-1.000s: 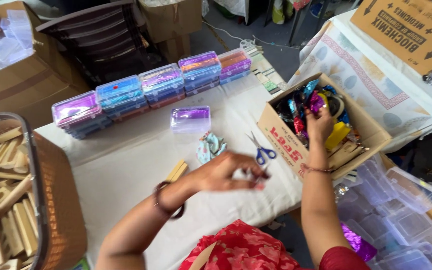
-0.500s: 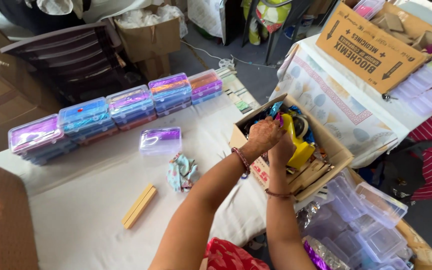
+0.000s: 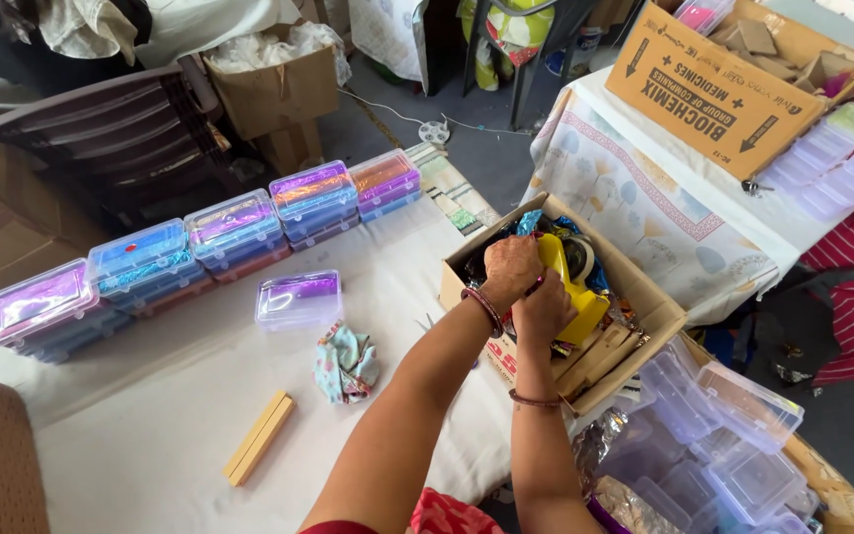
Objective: The person wipes wooden handle-shaped pieces one at a time with a cloth at a work table, placing each wiped piece aside. At one point they take a piece from a box, wrap it in purple foil, and set it down, then resume wiping more pieces from a large basket.
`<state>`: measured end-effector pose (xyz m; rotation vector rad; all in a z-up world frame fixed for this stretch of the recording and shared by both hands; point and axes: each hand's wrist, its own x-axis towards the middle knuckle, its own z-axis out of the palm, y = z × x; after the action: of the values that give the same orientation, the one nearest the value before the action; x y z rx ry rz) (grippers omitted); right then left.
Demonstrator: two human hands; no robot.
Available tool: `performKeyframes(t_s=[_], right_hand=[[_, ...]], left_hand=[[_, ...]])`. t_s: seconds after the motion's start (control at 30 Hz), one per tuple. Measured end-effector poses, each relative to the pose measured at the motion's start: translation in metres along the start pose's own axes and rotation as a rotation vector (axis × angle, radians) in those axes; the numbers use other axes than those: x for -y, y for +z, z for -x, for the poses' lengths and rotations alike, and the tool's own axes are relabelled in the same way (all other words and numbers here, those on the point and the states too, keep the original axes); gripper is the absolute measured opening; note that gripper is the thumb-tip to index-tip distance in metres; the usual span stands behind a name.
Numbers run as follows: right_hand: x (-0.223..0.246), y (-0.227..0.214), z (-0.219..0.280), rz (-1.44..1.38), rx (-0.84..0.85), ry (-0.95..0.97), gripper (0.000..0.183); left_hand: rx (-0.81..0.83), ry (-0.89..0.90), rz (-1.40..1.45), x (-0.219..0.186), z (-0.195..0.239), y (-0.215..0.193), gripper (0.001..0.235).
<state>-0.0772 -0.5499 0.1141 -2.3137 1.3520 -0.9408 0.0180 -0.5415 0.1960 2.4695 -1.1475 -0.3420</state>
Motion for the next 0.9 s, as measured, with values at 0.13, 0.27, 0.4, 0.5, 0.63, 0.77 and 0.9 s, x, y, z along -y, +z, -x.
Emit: performKeyframes(t_s=[0.13,0.27,0.4,0.5,0.63,0.77,0.9], right_hand=[[-0.001,0.004,-0.002,0.080,0.038,0.024,0.075],[0.005,0.001,-0.005,0.216,0.232,0.119,0.089],[0.000,0.009,-0.005,0.250,0.191,0.053,0.083],[0.003,0.006,-0.006,0.308,0.283,0.078,0.059],[-0.001,0.008,-0.009,0.344,0.317,0.068,0.062],[0.000,0.004,-0.002,0.313,0.250,-0.025,0.050],[-0.025,0.023,-0.007,0.292,0.241,-0.065,0.038]], left_hand=[[0.003,0.009,0.050,0.006,-0.003,-0.001,0.025],[0.035,-0.042,0.129,0.012,0.000,-0.014,0.028],[0.040,-0.046,0.168,0.015,0.003,-0.018,0.032],[0.000,-0.124,0.230,0.019,0.007,-0.032,0.034],[-0.040,-0.297,0.375,0.053,0.006,-0.050,0.034],[-0.247,-0.282,0.400,0.140,0.000,-0.024,0.033],[-0.388,-0.342,0.558,0.221,0.072,-0.043,0.029]])
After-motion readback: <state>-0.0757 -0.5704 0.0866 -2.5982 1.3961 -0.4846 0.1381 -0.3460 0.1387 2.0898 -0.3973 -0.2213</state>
